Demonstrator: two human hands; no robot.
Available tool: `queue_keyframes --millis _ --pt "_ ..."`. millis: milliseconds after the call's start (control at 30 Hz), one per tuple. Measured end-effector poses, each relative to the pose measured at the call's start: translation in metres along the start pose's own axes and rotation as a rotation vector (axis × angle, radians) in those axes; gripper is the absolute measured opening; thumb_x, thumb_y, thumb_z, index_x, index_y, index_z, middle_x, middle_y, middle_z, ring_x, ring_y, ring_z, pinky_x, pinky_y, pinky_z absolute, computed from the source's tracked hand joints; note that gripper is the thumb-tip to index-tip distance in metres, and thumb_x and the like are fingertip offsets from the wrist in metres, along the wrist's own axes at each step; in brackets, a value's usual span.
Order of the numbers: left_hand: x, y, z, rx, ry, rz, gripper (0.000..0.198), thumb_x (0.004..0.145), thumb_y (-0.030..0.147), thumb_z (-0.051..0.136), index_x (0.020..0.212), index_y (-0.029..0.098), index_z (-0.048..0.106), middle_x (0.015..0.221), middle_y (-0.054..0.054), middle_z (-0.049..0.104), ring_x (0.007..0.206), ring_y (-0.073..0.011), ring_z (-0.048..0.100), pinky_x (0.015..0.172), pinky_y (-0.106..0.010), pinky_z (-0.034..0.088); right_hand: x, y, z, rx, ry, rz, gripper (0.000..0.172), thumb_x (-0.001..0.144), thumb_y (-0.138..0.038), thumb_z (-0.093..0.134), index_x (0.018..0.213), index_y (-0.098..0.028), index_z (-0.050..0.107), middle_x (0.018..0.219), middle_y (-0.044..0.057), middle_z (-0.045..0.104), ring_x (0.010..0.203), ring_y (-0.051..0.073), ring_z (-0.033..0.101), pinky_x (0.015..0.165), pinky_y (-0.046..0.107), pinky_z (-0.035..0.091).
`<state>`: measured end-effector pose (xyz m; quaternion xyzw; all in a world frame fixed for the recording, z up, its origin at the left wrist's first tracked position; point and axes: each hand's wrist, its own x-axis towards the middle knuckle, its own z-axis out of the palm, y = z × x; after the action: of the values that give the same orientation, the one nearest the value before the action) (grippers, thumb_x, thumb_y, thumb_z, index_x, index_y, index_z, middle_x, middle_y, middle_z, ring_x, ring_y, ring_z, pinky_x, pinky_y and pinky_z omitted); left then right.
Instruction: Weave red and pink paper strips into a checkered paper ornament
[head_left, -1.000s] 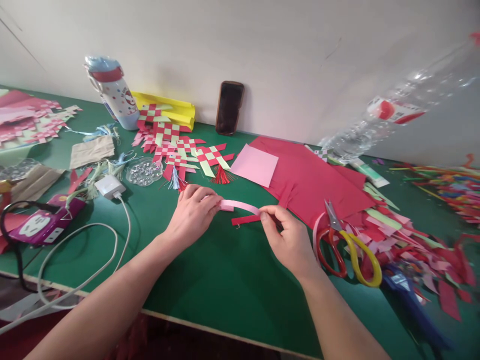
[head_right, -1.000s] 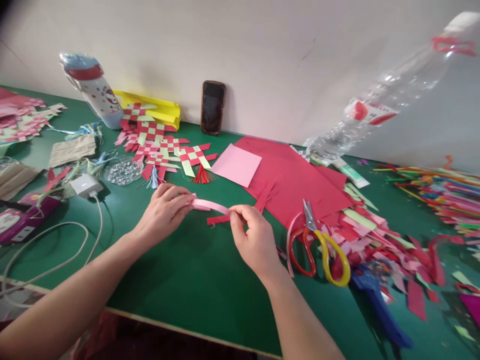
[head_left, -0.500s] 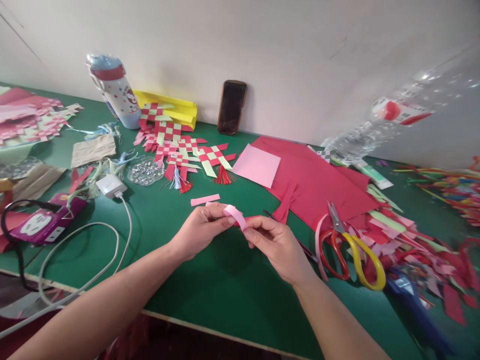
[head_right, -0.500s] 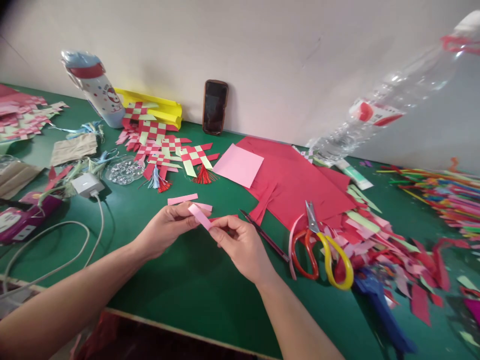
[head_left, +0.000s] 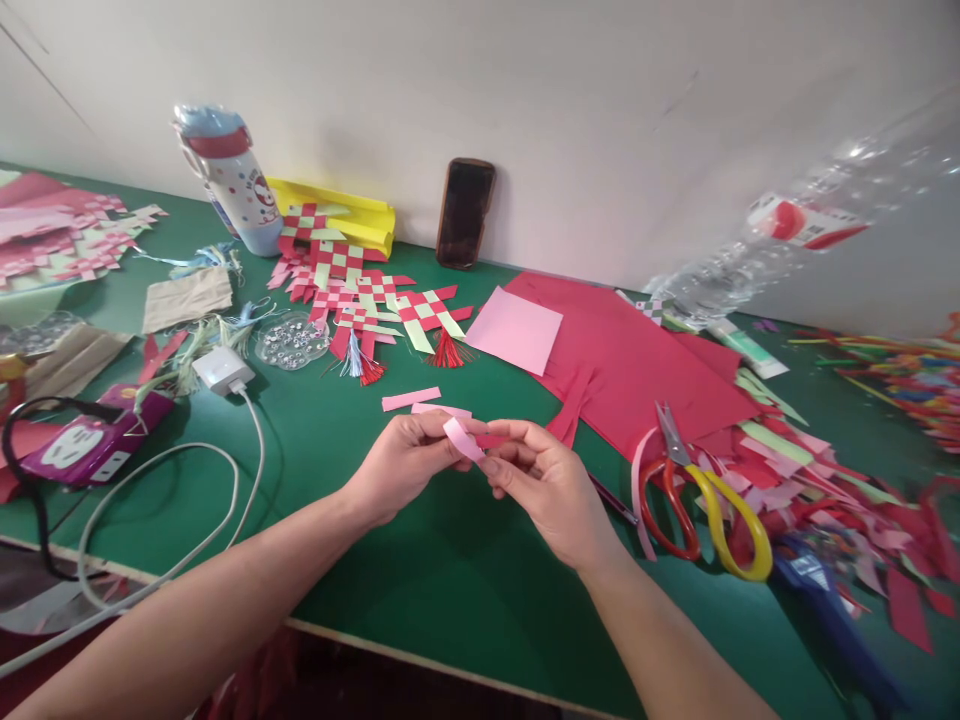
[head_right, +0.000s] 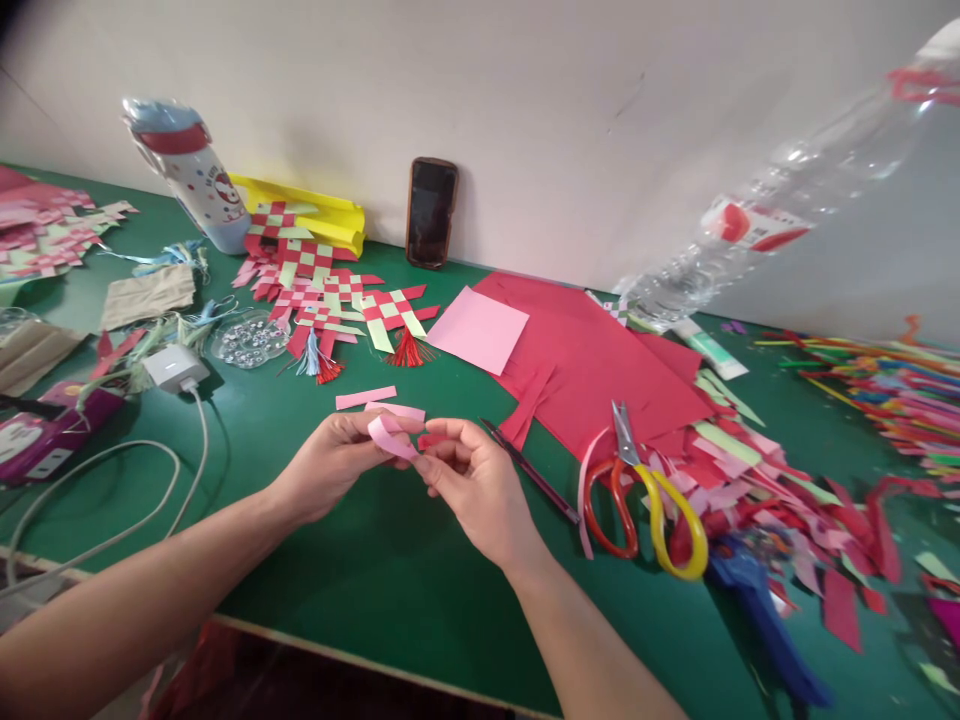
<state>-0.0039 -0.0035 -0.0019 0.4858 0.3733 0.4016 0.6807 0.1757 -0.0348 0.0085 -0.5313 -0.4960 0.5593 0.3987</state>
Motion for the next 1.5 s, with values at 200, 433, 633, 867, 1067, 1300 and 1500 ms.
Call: queue_keyframes --millis 200,433,633,867,1067,1300,1500 --pt "0.0001 0.0044 0.0036 -0.057 -0.003 -0.046 0.018 0.074 0.031 0.079 0.086 0.017 0.078 0.086 -0.003 0.070 0.067 -0.0102 0.060 0.072 -0.027 0.054 -0.0003 0.0008 -0.0002 -0.101 -0.012 -0.026 0.029 0.082 -0.045 0.070 0.095 -0.019 0.070 0.081 0.003 0.072 0.063 0.012 0.059 0.062 0.028 0.052" --pt "0.0004 0.0034 0.0046 -0.109 -0.068 -0.092 0.038 0.072 0.026 0.081 0.107 0.015 0.070 0.082 -0.001 0.069 0.071 -0.0102 0.061 0.073 -0.026 0.052 -0.0015 -0.0001 -0.0018 -0.204 0.044 -0.082 0.028 0.088 -0.047 0.062 0.086 -0.019 0.067 0.068 0.000 0.062 0.060 0.012 0.054 0.056 0.024 0.047" --pt "0.0001 -0.0013 0.0031 -0.089 -0.101 -0.132 0.030 0.077 0.037 0.080 0.082 0.011 0.066 0.073 0.000 0.065 0.065 -0.0082 0.060 0.065 -0.022 0.050 -0.0039 -0.0024 0.0012 -0.205 0.035 -0.116 0.027 0.088 -0.047 0.062 0.082 -0.020 0.064 0.065 -0.002 0.058 0.058 0.011 0.053 0.057 0.024 0.047" --pt "0.0013 0.0019 0.0003 -0.186 -0.071 -0.202 0.039 0.074 0.047 0.082 0.079 0.012 0.065 0.074 0.000 0.066 0.061 -0.0070 0.062 0.063 -0.020 0.053 -0.0026 0.0011 -0.0026 -0.118 -0.019 -0.100 0.032 0.093 -0.050 0.054 0.090 -0.019 0.065 0.077 0.001 0.063 0.064 0.012 0.057 0.059 0.024 0.050" --pt "0.0018 0.0028 0.0010 -0.202 -0.085 -0.211 0.038 0.075 0.045 0.081 0.078 0.011 0.064 0.073 0.000 0.065 0.061 -0.0064 0.061 0.063 -0.019 0.053 -0.0053 -0.0003 0.0005 -0.092 -0.083 -0.109 0.022 0.089 -0.042 0.063 0.091 -0.020 0.067 0.078 0.001 0.066 0.065 0.012 0.057 0.062 0.024 0.049" --pt "0.0010 -0.0016 0.0006 -0.181 -0.086 -0.186 0.034 0.078 0.042 0.080 0.080 0.012 0.066 0.072 0.000 0.065 0.062 -0.0068 0.062 0.064 -0.020 0.054 -0.0043 -0.0052 0.0023 -0.159 -0.010 -0.122 0.023 0.089 -0.040 0.061 0.077 -0.021 0.065 0.064 -0.003 0.057 0.059 0.010 0.052 0.059 0.022 0.046" --pt "0.0009 -0.0002 0.0020 -0.159 -0.082 -0.137 0.032 0.076 0.041 0.081 0.082 0.012 0.069 0.073 0.000 0.066 0.062 -0.0071 0.061 0.064 -0.020 0.052 -0.0046 -0.0012 -0.0004 -0.215 -0.010 -0.107 0.024 0.090 -0.041 0.056 0.082 -0.020 0.064 0.067 -0.001 0.059 0.059 0.011 0.051 0.055 0.023 0.043"
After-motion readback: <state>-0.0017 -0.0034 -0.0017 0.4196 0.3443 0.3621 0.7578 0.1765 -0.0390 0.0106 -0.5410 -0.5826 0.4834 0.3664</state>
